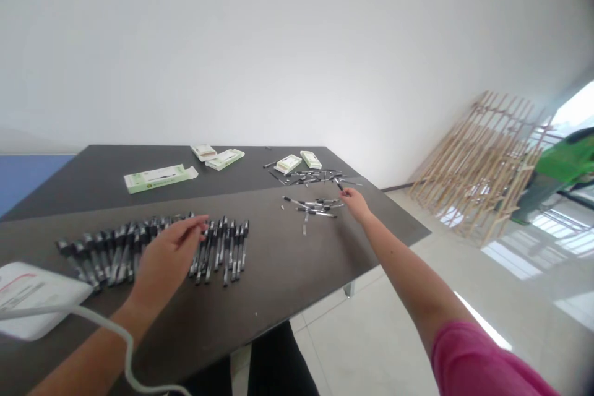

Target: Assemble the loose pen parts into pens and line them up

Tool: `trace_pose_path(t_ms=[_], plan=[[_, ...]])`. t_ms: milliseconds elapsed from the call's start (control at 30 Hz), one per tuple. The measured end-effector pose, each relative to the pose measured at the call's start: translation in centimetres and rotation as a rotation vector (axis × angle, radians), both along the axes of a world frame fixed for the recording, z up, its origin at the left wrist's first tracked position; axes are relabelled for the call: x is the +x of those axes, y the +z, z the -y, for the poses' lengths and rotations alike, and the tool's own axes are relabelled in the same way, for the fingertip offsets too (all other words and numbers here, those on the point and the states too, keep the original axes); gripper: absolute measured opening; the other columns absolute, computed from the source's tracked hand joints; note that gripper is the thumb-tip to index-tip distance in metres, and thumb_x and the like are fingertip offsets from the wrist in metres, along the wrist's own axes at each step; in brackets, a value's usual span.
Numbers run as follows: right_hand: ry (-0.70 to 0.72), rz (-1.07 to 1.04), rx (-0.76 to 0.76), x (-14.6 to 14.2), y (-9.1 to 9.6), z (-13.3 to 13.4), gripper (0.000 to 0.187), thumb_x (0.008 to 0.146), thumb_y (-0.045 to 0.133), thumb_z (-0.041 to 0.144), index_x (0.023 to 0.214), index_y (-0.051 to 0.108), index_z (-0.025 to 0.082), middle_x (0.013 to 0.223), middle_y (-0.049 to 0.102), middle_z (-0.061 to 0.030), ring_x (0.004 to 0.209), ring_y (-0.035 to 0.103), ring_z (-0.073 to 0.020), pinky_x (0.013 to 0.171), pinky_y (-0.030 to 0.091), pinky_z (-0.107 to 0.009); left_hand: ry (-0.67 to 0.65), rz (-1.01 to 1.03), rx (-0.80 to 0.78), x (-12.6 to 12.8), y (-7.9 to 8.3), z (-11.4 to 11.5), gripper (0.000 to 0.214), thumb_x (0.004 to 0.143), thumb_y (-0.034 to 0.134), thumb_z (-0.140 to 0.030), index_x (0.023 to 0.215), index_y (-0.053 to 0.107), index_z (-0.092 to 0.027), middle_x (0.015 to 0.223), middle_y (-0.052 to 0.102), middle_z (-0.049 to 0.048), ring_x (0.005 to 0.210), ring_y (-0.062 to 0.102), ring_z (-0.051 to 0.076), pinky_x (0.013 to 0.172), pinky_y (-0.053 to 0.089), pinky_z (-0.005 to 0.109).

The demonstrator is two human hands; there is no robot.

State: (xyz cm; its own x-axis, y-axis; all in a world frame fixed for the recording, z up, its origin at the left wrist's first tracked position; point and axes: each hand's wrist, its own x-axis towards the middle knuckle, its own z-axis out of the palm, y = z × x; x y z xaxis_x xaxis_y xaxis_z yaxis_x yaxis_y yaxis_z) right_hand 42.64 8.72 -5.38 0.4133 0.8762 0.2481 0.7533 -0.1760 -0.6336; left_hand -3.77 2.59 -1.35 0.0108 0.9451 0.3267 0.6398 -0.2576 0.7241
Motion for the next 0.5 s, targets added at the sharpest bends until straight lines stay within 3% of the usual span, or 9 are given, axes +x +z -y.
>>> trace_pose_path(t_ms=[167,333,500], plan=[[0.203,0.148,-0.345,0.6,0.5,-5.9,0.026,0.089,0.055,0.033,0.106,0.059,0.014,0.105,0.061,-0.0058,0.089,0.061,-0.018,0.077,0.051,-0.037,-0.087,0.176,-0.068,5.1,-1.9,-0.6,0.039,0.082,0.044,-0.041,0.106,0.065,-0.018,0.092,0.072,0.0061,0.079,0.067,0.019,0.079,0.052,0.032],[0.302,0.23,-0.548,0.7,-0.4,-7.8,0.029,0.089,0.055,0.033,0.112,0.058,0.015,0.112,0.059,-0.0066,0.095,0.06,-0.0204,0.08,0.051,-0.039,-0.11,0.24,-0.124,5.1,-3.3,-0.4,0.037,0.082,0.046,-0.04,0.105,0.064,-0.017,0.093,0.072,0.0066,0.078,0.066,0.019,0.077,0.052,0.031],[0.326,0.229,-0.604,0.6,-0.9,-8.2,0.028,0.089,0.055,0.033,0.111,0.058,0.016,0.113,0.059,-0.0063,0.096,0.06,-0.0208,0.081,0.051,-0.039,-0.117,0.278,-0.146,5.0,-3.3,-0.2,0.036,0.082,0.048,-0.039,0.105,0.064,-0.017,0.093,0.071,0.0068,0.078,0.066,0.018,0.079,0.052,0.031]])
